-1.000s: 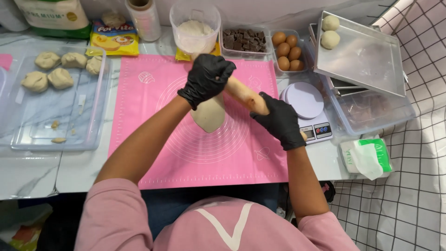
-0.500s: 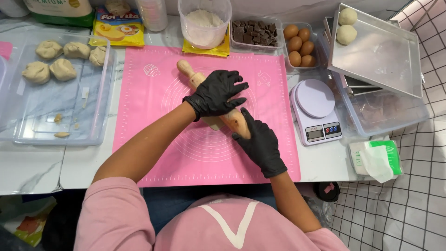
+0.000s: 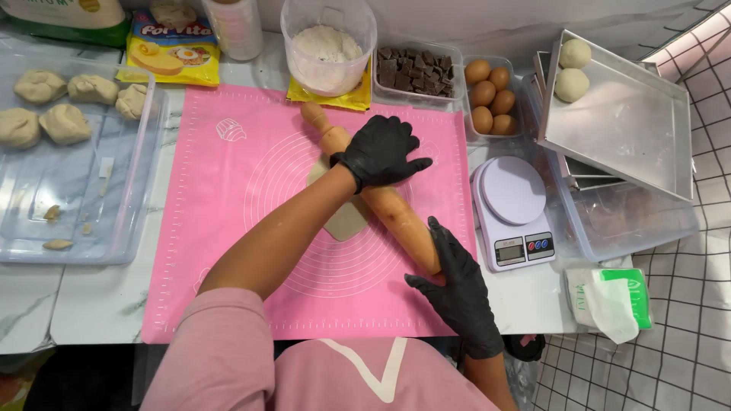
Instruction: Rolling out small dough balls using a rolling pin and folding them into shaped buns on a silicone mat.
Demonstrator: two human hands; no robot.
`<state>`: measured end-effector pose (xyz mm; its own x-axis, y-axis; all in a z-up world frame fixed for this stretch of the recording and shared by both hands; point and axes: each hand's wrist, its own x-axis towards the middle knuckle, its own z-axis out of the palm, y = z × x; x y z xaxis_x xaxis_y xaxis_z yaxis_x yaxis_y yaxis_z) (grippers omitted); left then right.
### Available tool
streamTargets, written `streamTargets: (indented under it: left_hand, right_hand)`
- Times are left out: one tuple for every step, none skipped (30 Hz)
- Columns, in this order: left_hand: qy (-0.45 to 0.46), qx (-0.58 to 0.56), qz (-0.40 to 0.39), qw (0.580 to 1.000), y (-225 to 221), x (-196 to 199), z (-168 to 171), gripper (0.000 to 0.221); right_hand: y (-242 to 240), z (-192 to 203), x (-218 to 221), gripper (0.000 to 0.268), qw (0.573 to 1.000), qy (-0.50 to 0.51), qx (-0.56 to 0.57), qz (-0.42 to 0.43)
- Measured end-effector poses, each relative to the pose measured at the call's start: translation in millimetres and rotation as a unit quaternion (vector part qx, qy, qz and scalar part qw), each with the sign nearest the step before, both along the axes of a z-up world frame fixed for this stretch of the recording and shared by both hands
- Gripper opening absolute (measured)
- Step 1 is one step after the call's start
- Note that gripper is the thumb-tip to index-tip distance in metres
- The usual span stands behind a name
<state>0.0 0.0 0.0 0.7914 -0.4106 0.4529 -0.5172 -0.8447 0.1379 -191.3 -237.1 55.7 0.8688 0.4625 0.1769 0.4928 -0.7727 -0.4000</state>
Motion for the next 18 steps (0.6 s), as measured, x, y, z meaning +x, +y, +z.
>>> streamTargets:
  left_hand:
    - [-0.017, -0.027, 0.013, 0.999, -9, 17, -11, 0.059]
    - [-0.035, -0.054, 0.027, 0.998, -18, 33, -21, 0.054]
    - [-0.037, -0.056, 0.027, 0.997, -25, 46, -24, 0.054]
    - [-0.099, -0.076, 0.032, 0.992, -32, 59, -26, 0.044]
    - [-0.161, -0.096, 0.038, 0.982, -39, 71, -29, 0.038]
    - [-0.162, -0.098, 0.038, 0.981, -41, 83, -24, 0.038]
    - [-0.103, -0.119, 0.020, 0.987, -44, 89, -24, 0.041]
    - [-0.043, -0.139, 0.002, 0.989, -47, 95, -25, 0.044]
    - [-0.042, -0.142, 0.004, 0.989, -45, 90, -15, 0.044]
    - [-0.067, -0.175, -0.021, 0.982, -43, 85, -4, 0.044]
    - [-0.094, -0.208, -0.043, 0.973, -39, 79, 7, 0.046]
    - [-0.093, -0.210, -0.039, 0.973, -36, 75, 9, 0.046]
    - [-0.076, -0.234, -0.048, 0.968, -31, 71, 11, 0.047]
    - [-0.059, -0.259, -0.057, 0.962, -26, 66, 13, 0.049]
    - [-0.059, -0.258, -0.053, 0.963, -13, 53, 22, 0.049]
    - [0.075, -0.178, -0.050, 0.980, -1, 39, 31, 0.043]
    - [0.208, -0.093, -0.049, 0.972, 12, 25, 41, 0.056]
    - [0.208, -0.093, -0.046, 0.973, 23, 12, 42, 0.056]
  right_hand:
    - [-2, 2, 2, 0.096, 1.000, 0.000, 0.004, -0.010]
    - [-4, 4, 5, 0.090, 1.000, -0.001, 0.008, -0.021]
    - [-7, -4, 8, 0.090, 1.000, -0.003, 0.006, -0.021]
    - [-10, -11, 10, 0.082, 0.997, 0.010, 0.002, -0.082]
    - [-14, -19, 12, 0.075, 0.989, 0.023, -0.002, -0.143]
    - [-11, -14, 16, 0.075, 0.989, 0.021, -0.005, -0.143]
    - [-10, -10, 15, 0.071, 0.989, 0.014, 0.006, -0.144]
    - [-8, -7, 15, 0.068, 0.989, 0.008, 0.016, -0.146]
    - [-8, -7, 17, 0.068, 0.989, 0.009, 0.012, -0.144]
    - [-9, -7, 19, 0.072, 0.991, -0.003, -0.003, -0.136]
    - [-8, -6, 22, 0.076, 0.992, -0.016, -0.018, -0.126]
    - [-13, -15, 30, 0.076, 0.992, -0.015, -0.021, -0.122]
    - [-17, -26, 38, 0.086, 0.990, -0.048, -0.064, -0.119]
    - [-20, -36, 46, 0.097, 0.984, -0.082, -0.107, -0.116]
    - [-13, -30, 48, 0.097, 0.985, -0.081, -0.106, -0.112]
    - [-5, -23, 51, 0.096, 0.985, -0.079, -0.123, -0.087]
    - [3, -17, 52, 0.095, 0.985, -0.078, -0.140, -0.063]
    - [2, -23, 57, 0.095, 0.986, -0.077, -0.138, -0.060]
